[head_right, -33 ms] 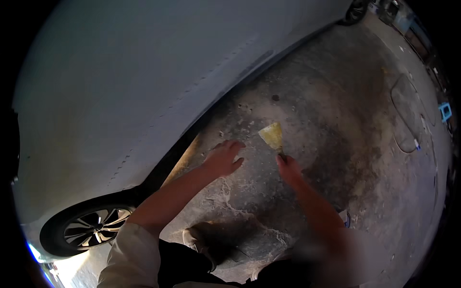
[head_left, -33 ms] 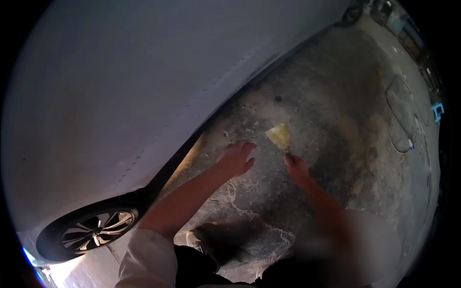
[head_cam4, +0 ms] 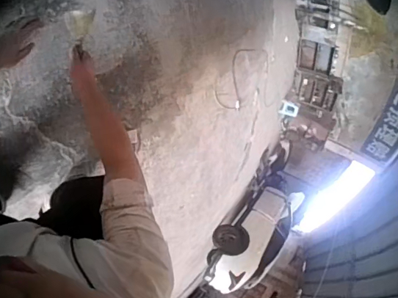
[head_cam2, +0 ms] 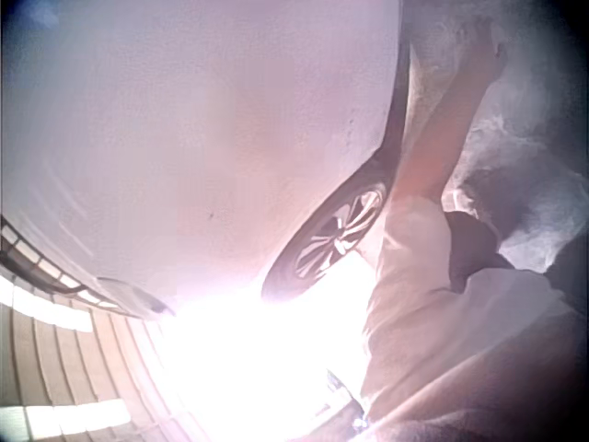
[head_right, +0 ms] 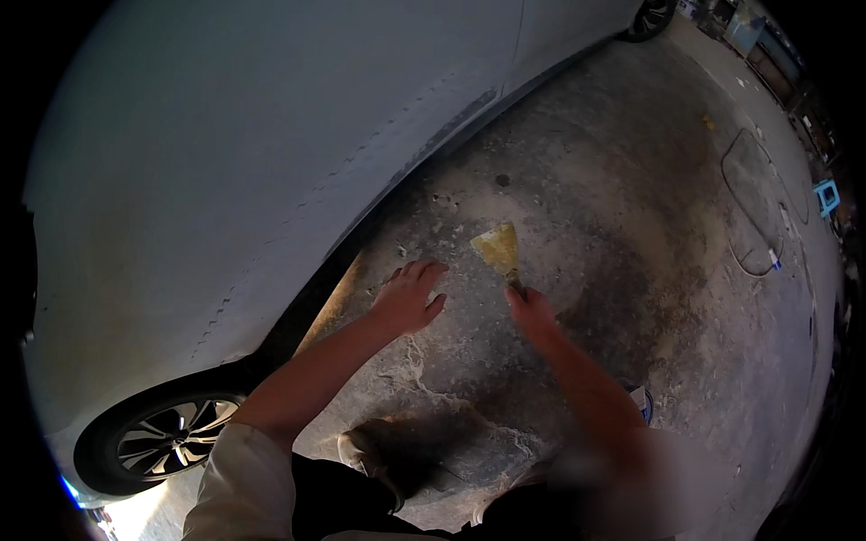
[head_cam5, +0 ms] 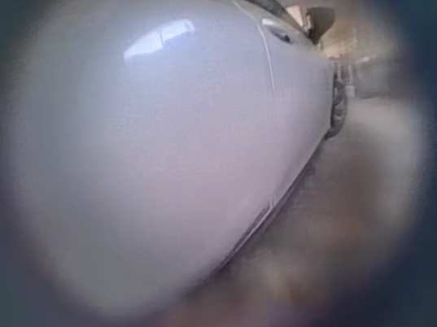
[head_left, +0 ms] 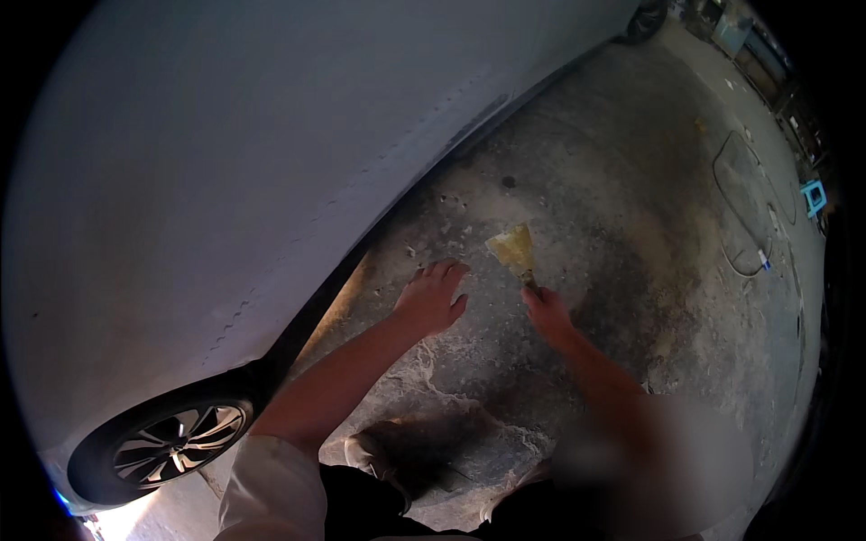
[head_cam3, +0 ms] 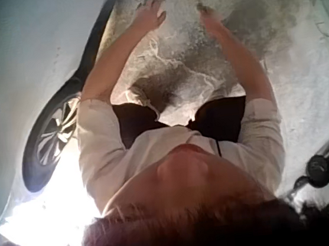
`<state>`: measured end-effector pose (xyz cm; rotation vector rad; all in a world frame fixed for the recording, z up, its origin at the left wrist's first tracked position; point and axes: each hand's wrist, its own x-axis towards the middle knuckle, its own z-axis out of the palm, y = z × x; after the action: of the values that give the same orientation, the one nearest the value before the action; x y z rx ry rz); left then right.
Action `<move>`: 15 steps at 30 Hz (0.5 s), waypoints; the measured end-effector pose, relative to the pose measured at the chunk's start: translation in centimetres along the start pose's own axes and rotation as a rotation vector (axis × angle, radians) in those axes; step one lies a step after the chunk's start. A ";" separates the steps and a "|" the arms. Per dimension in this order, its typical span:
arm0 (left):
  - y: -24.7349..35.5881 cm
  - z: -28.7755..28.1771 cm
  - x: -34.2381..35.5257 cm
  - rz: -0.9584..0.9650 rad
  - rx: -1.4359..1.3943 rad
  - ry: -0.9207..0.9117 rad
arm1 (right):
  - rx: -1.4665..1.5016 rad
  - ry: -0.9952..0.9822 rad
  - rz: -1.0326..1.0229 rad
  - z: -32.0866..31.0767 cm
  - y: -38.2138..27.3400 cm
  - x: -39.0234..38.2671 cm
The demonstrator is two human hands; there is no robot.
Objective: The person prepares a body filler mixture by scooping a grey substance from a can onto a putty knife and adding a yellow hardener from a tube. They mix the two components together on the blade of the putty knife. The person then applies the mixed filler to a damaged area on the side panel of a white car using the putty knife.
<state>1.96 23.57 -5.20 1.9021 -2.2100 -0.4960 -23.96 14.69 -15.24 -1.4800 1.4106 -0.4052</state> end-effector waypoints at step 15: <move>-0.4 1.5 1.8 0.351 0.240 -0.106 | -0.024 -0.215 -0.065 2.6 -7.0 -8.0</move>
<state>1.49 21.93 -6.88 1.5599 -2.7039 -0.2880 -20.18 21.49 -7.61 -1.5433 1.2039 -0.2612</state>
